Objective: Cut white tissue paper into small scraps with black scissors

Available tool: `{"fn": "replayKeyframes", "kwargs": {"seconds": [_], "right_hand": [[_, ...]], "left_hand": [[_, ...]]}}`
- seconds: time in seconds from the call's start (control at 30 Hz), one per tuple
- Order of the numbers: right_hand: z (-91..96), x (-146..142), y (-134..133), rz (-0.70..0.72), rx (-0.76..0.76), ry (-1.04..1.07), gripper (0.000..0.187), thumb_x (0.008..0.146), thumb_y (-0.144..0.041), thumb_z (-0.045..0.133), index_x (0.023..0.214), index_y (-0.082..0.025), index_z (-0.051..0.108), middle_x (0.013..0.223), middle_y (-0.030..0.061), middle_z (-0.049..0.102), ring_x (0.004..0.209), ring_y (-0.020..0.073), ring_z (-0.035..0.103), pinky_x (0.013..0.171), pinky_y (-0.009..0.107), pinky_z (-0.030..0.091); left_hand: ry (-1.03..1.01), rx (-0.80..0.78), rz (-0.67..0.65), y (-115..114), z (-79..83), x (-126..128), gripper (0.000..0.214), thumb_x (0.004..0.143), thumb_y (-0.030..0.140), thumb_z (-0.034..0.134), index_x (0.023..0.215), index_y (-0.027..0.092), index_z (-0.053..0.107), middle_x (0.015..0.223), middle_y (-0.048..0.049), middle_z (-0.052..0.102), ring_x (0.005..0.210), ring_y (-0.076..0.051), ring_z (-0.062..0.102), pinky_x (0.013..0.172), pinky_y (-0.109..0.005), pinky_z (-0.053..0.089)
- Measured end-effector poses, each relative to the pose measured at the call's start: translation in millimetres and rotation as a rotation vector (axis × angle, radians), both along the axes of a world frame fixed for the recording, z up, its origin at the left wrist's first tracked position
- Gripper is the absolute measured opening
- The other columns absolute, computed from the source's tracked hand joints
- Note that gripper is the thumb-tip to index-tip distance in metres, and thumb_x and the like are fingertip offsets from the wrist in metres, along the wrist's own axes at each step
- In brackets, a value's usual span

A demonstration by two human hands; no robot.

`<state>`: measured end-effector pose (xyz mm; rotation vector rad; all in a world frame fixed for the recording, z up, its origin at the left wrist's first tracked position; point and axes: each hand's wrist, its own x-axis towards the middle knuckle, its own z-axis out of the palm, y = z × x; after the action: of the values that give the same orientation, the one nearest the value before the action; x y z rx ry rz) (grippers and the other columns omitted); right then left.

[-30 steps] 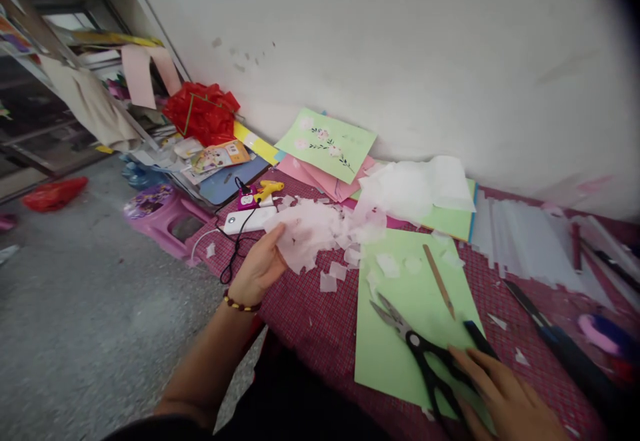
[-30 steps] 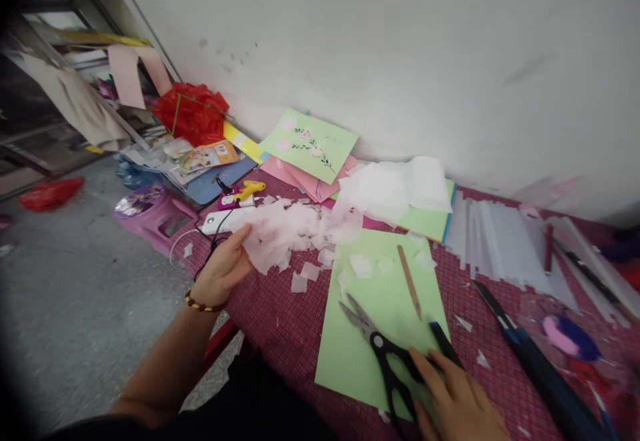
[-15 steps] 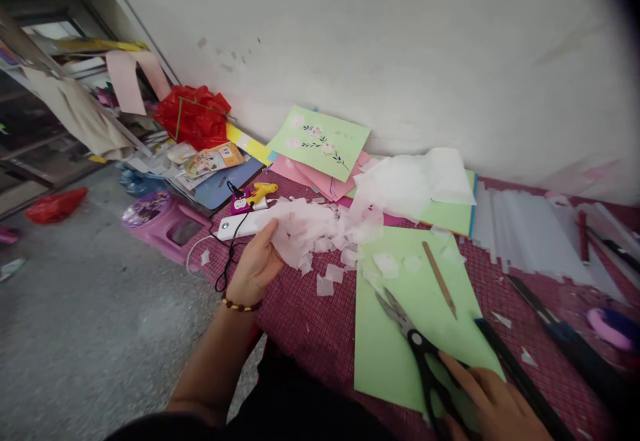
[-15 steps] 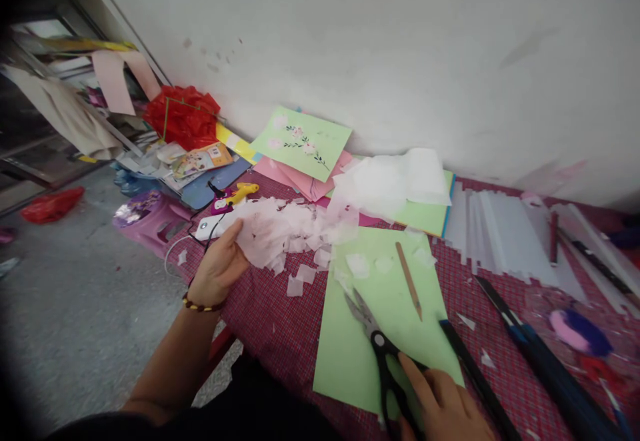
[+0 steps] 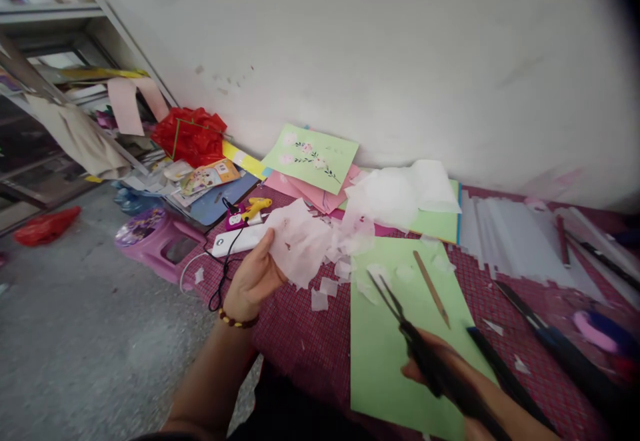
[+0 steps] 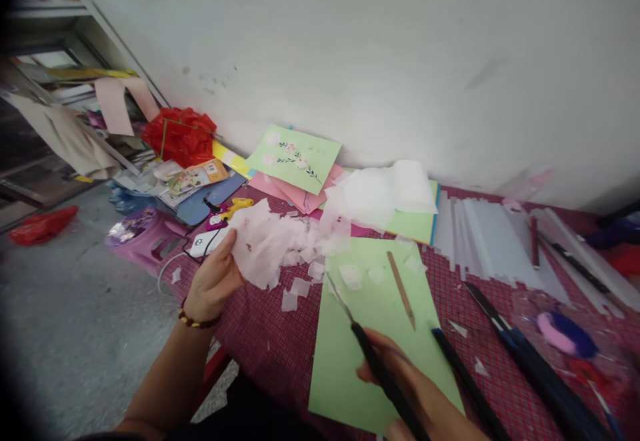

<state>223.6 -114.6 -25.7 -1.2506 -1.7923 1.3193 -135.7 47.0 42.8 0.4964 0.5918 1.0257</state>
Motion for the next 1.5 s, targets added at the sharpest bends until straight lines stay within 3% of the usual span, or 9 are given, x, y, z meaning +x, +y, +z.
{"fn": "replayKeyframes", "kwargs": {"seconds": [0.1, 0.17, 0.33, 0.57, 0.83, 1.07, 1.2, 1.33, 1.5], "right_hand": [[26.4, -32.1, 40.7, 0.108, -0.056, 0.183, 0.064, 0.083, -0.042, 0.063, 0.144, -0.031, 0.047, 0.137, 0.0137, 0.06, 0.111, 0.0332, 0.067, 0.092, 0.045, 0.055], [35.9, -51.1, 64.1, 0.185, -0.088, 0.246, 0.071, 0.082, -0.049, 0.065, 0.145, -0.025, 0.045, 0.126, 0.0162, 0.065, 0.108, 0.0327, 0.067, 0.089, 0.044, 0.055], [36.2, -74.5, 91.4, 0.324, -0.099, 0.305, 0.079, 0.079, -0.063, 0.063, 0.145, -0.024, 0.041, 0.11, 0.0126, 0.064, 0.103, 0.0295, 0.062, 0.087, 0.045, 0.052], [25.7, -85.7, 92.6, 0.267, -0.196, 0.372, 0.077, 0.078, -0.061, 0.066, 0.14, -0.022, 0.043, 0.094, 0.0059, 0.057, 0.085, 0.022, 0.055, 0.081, 0.042, 0.05], [23.5, -92.5, 92.5, 0.229, -0.257, 0.44, 0.074, 0.078, -0.06, 0.067, 0.138, -0.024, 0.044, 0.084, 0.0016, 0.052, 0.073, 0.0172, 0.049, 0.063, 0.032, 0.046], [27.7, -96.4, 92.4, 0.179, -0.244, 0.436, 0.066, 0.078, -0.062, 0.065, 0.127, -0.019, 0.051, 0.075, -0.002, 0.045, 0.062, 0.0132, 0.041, 0.054, 0.027, 0.037], [26.7, -98.7, 93.1, 0.147, -0.275, 0.38, 0.063, 0.076, -0.064, 0.065, 0.12, -0.02, 0.056, 0.073, -0.0024, 0.045, 0.06, 0.0125, 0.039, 0.052, 0.026, 0.032], [21.2, -101.9, 92.3, 0.104, -0.304, 0.379, 0.06, 0.072, -0.058, 0.071, 0.117, -0.019, 0.059, 0.069, -0.004, 0.043, 0.056, 0.0106, 0.035, 0.05, 0.025, 0.028], [23.4, -101.8, 87.9, 0.094, -0.345, 0.35, 0.07, 0.075, -0.061, 0.067, 0.129, -0.018, 0.053, 0.067, -0.0046, 0.043, 0.053, 0.0114, 0.038, 0.048, 0.025, 0.032]], "left_hand": [[0.006, -0.013, -0.004, -5.6, 7.6, 2.7, 0.037, 0.098, 0.037, 0.044, 0.125, 0.02, 0.063, 0.116, -0.0088, 0.073, 0.126, -0.024, 0.057, 0.112, -0.039, 0.04], [0.02, -0.034, -0.006, -9.5, 11.7, 3.8, 0.037, 0.099, 0.036, 0.043, 0.124, 0.018, 0.063, 0.115, -0.0096, 0.073, 0.125, -0.025, 0.058, 0.112, -0.04, 0.04], [0.092, -0.106, 0.06, -17.0, 16.0, 7.0, 0.041, 0.1, 0.035, 0.039, 0.127, 0.014, 0.061, 0.111, -0.0111, 0.074, 0.117, -0.027, 0.063, 0.108, -0.042, 0.044], [0.149, -0.109, 0.138, -22.4, 15.6, 17.5, 0.035, 0.098, 0.029, 0.045, 0.124, 0.013, 0.063, 0.11, -0.0108, 0.074, 0.114, -0.026, 0.065, 0.105, -0.039, 0.048], [0.172, -0.11, 0.109, -22.2, 13.3, 24.4, 0.037, 0.1, 0.029, 0.038, 0.118, 0.014, 0.067, 0.1, -0.0066, 0.077, 0.114, -0.025, 0.065, 0.103, -0.037, 0.049], [0.165, -0.13, 0.108, -17.1, 6.3, 23.9, 0.037, 0.1, 0.029, 0.039, 0.11, 0.012, 0.07, 0.097, -0.0078, 0.077, 0.113, -0.026, 0.065, 0.105, -0.039, 0.048], [0.172, -0.075, 0.165, -17.5, 5.0, 29.3, 0.024, 0.091, 0.022, 0.055, 0.105, 0.011, 0.071, 0.099, -0.0086, 0.077, 0.108, -0.028, 0.067, 0.104, -0.039, 0.049], [0.231, 0.05, 0.194, -18.4, 6.8, 39.5, 0.053, 0.073, 0.003, 0.069, 0.124, 0.016, 0.063, 0.11, -0.007, 0.074, 0.108, -0.029, 0.068, 0.102, -0.039, 0.05], [0.279, 0.069, 0.213, -16.6, 4.3, 47.5, 0.068, 0.069, -0.001, 0.069, 0.132, 0.023, 0.057, 0.109, -0.0059, 0.075, 0.105, -0.028, 0.069, 0.095, -0.04, 0.054]]}}
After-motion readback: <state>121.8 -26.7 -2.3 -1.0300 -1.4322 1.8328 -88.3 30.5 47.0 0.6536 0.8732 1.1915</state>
